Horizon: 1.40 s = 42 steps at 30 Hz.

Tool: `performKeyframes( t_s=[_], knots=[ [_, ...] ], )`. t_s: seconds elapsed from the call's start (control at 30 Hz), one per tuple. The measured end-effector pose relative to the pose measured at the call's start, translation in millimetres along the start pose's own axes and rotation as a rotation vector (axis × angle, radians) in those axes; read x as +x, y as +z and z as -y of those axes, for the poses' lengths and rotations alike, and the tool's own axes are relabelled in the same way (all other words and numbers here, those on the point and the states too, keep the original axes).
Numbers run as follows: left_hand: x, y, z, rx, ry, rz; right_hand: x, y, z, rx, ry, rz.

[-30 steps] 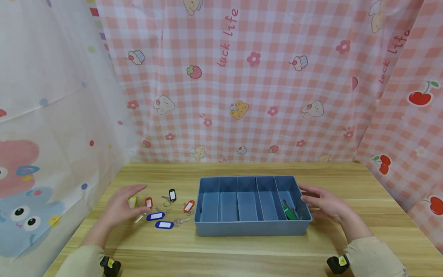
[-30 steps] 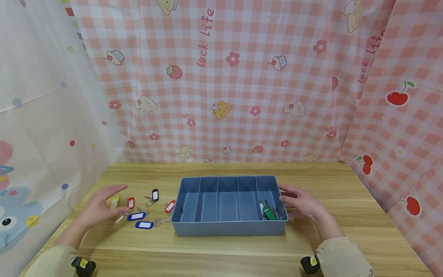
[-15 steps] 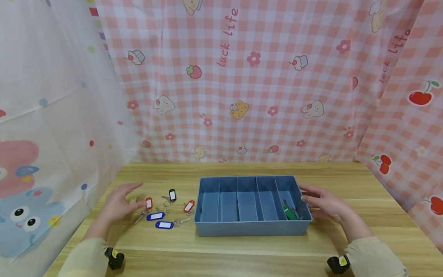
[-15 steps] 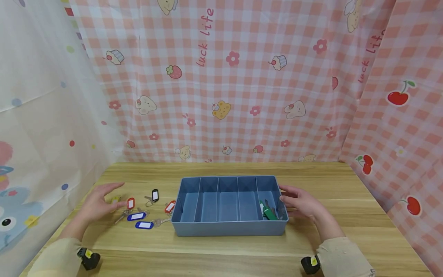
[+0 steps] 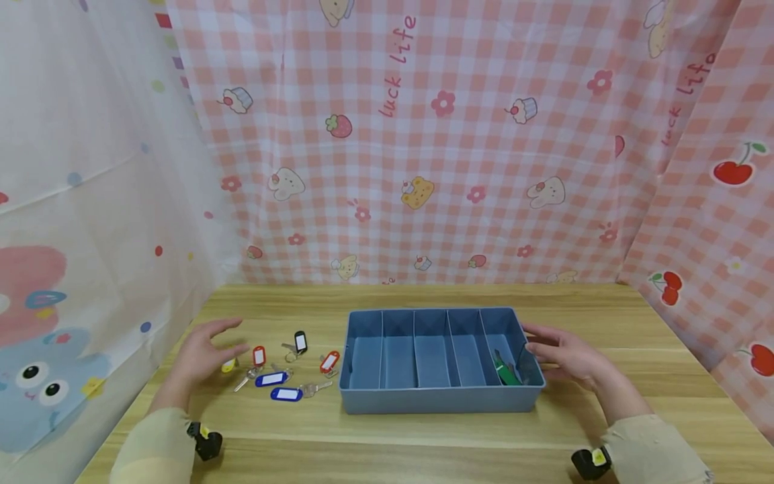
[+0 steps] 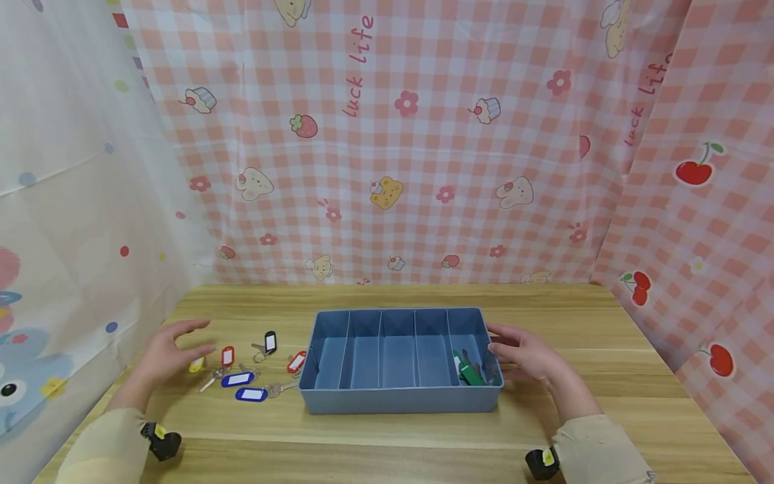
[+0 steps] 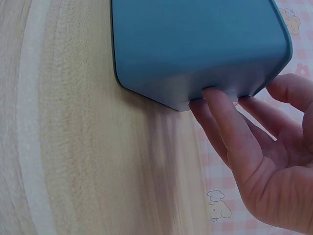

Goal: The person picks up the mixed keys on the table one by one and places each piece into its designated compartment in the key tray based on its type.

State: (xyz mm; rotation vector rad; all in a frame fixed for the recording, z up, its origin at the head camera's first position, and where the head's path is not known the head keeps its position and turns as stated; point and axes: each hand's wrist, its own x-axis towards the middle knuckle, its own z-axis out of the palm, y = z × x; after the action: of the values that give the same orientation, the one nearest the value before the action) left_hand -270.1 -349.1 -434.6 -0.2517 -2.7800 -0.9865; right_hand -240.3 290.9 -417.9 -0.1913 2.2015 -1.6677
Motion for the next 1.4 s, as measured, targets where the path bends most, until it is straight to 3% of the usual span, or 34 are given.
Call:
performKeyframes(
  t_s=[0.23, 0.87, 1.4],
  knots=[
    [-0.4, -0.4, 8.6, -0.018, -0.099, 0.015, 0.4, -0.2, -1.5, 0.001, -0.01, 0.002],
    [-2.2, 3.6, 22.4, -0.115, -0.142, -0.003, 0.1, -0.5, 0.2, 0.0, -0.008, 0.01],
    [1.7, 9.7, 22.3, -0.044, -0.2, -0.028, 0.9, -1.3, -2.2, 0.023, -0.012, 0.017]
  ],
)
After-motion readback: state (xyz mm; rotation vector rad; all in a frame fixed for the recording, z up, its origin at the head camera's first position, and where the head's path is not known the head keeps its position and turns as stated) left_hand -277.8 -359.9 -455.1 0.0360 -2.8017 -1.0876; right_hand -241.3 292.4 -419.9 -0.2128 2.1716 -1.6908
